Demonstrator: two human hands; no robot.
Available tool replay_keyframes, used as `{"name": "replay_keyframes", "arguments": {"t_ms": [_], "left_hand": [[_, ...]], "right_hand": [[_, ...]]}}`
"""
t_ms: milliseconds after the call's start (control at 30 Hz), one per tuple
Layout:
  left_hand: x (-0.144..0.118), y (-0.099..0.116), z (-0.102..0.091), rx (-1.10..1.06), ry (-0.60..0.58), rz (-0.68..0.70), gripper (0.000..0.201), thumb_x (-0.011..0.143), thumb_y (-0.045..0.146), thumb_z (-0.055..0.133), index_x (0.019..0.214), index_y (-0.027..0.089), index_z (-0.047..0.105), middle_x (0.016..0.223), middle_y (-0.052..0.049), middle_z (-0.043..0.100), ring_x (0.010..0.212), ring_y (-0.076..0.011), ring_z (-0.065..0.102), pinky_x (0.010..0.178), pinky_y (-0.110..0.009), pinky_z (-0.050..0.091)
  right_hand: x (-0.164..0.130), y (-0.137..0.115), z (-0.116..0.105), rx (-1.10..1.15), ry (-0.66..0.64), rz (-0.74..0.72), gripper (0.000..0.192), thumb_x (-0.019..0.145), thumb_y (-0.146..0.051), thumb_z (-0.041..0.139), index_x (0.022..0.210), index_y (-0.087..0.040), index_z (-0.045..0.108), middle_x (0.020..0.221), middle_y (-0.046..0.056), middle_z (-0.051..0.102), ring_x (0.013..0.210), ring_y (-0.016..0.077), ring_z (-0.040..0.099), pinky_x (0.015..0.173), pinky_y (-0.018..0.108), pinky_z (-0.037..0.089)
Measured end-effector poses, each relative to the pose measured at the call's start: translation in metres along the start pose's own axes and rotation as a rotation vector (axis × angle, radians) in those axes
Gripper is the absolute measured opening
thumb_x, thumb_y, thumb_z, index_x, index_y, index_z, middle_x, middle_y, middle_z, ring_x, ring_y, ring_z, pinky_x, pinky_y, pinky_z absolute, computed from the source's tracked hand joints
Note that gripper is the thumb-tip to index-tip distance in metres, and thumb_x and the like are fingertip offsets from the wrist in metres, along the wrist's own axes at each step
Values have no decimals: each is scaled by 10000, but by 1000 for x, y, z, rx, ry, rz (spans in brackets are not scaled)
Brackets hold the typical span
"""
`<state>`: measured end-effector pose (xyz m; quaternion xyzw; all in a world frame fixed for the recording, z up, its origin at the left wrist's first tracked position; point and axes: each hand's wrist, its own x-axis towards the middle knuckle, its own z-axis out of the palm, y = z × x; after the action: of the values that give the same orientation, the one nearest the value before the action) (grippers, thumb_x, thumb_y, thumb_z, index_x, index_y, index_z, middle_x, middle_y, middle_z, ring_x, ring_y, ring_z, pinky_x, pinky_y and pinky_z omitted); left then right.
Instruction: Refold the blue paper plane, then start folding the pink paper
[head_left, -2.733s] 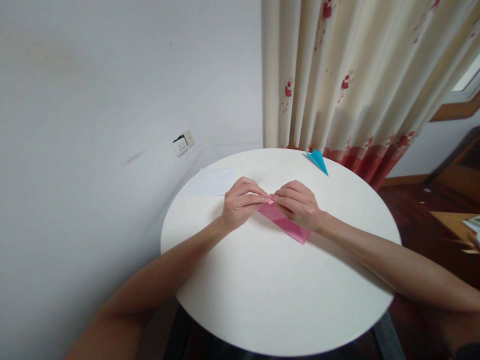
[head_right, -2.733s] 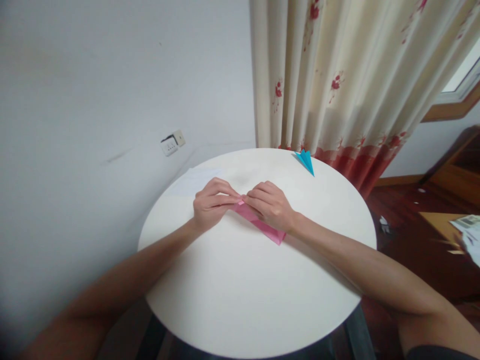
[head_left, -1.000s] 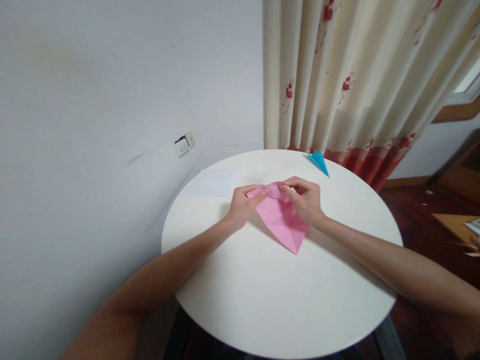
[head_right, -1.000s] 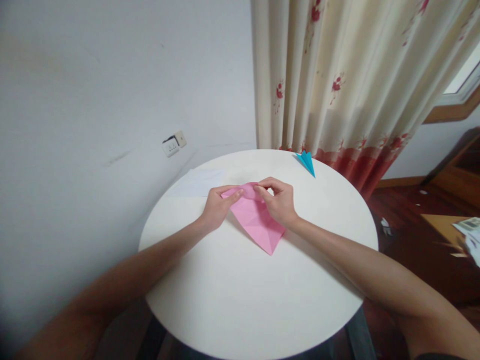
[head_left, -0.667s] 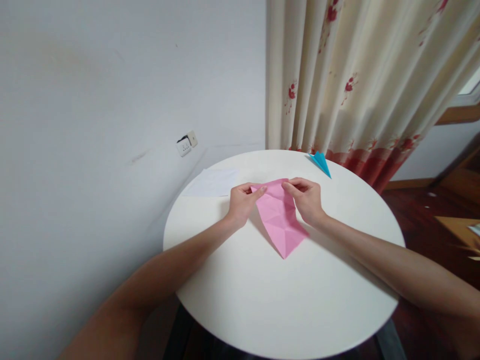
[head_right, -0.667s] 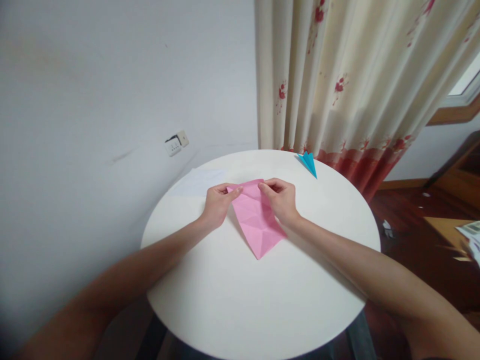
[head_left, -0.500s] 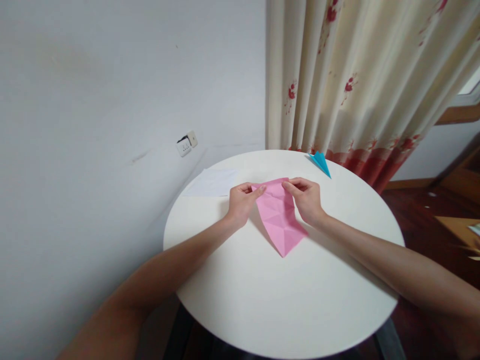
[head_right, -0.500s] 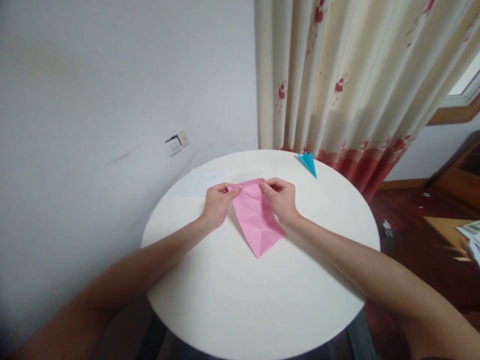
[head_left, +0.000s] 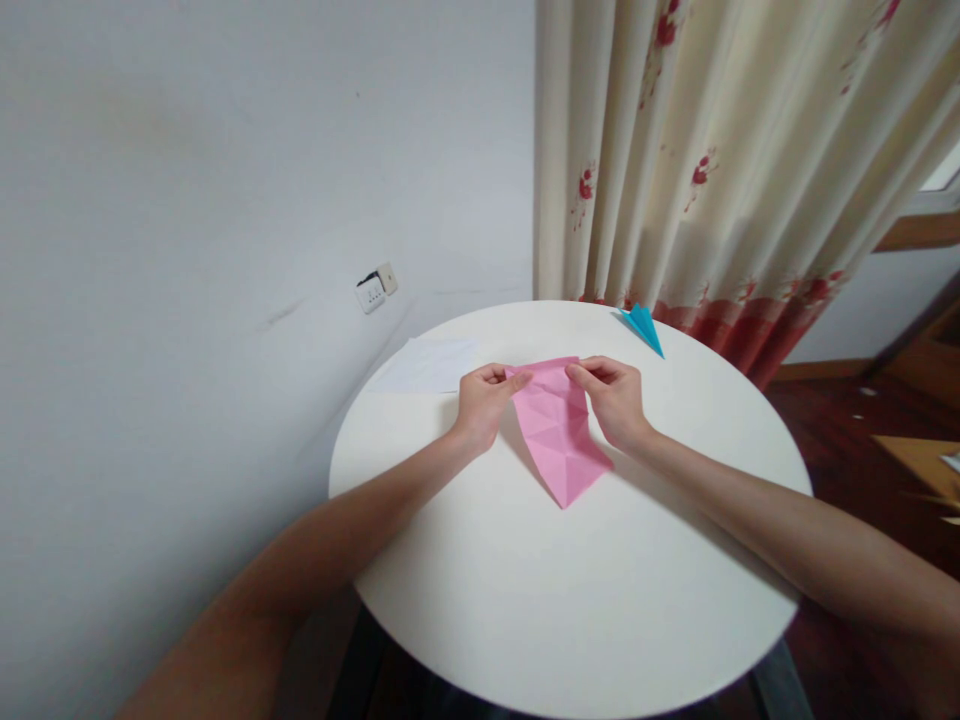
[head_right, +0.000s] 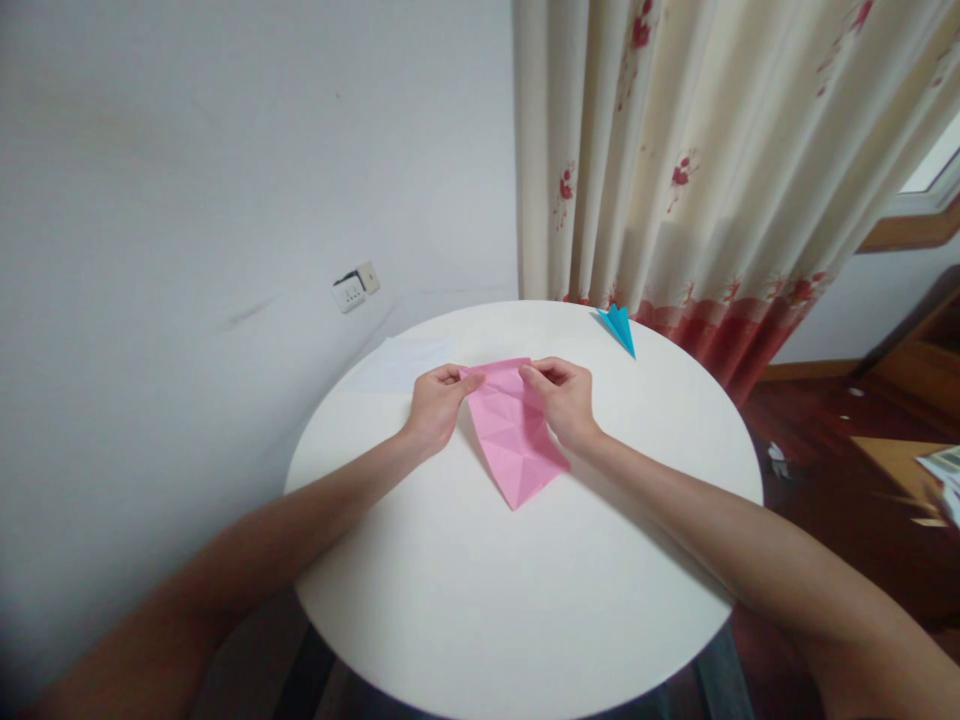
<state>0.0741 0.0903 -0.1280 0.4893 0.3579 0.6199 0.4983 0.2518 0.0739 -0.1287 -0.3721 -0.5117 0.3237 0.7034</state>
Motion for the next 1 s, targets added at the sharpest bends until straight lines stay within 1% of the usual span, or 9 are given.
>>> {"name": "replay_keyframes", "arguments": {"t_ms": [133, 367, 600, 1000], "left_hand": [[2, -2, 0, -64, -5, -21, 383, 550, 403, 933, 689, 142, 690, 710, -16, 665, 657, -123, 592, 669, -253, 464], [3, -4, -1, -111, -25, -14, 341, 587, 385, 920, 713, 137, 722, 728, -25, 677, 672, -117, 590, 675, -246, 465], [4, -3, -3, -108, -5, -21, 345, 555, 368, 934, 703, 137, 726, 712, -23, 673, 674, -114, 585, 691, -251, 469], [6, -7, -5, -83, -13, 17, 316, 582, 365, 918, 746, 140, 770, 759, -49, 699, 713, -131, 591, 706, -254, 446]], "right_hand": [[1, 2, -2, -35, -9, -35, 185, 704, -359, 791, 678, -189, 724, 685, 15, 690, 645, 155, 574, 608, 288, 456], [3, 1, -2, 0, 11, 2, 185, 675, -341, 817, 674, -179, 728, 679, 15, 692, 632, 148, 564, 597, 283, 445], [4, 2, -3, 5, -11, 42, 175, 675, -326, 815, 671, -170, 736, 678, 18, 699, 627, 140, 560, 605, 279, 434], [6, 4, -5, -4, -37, 78, 191, 673, -356, 824, 689, -182, 746, 702, 19, 711, 642, 145, 572, 623, 281, 437]]}}
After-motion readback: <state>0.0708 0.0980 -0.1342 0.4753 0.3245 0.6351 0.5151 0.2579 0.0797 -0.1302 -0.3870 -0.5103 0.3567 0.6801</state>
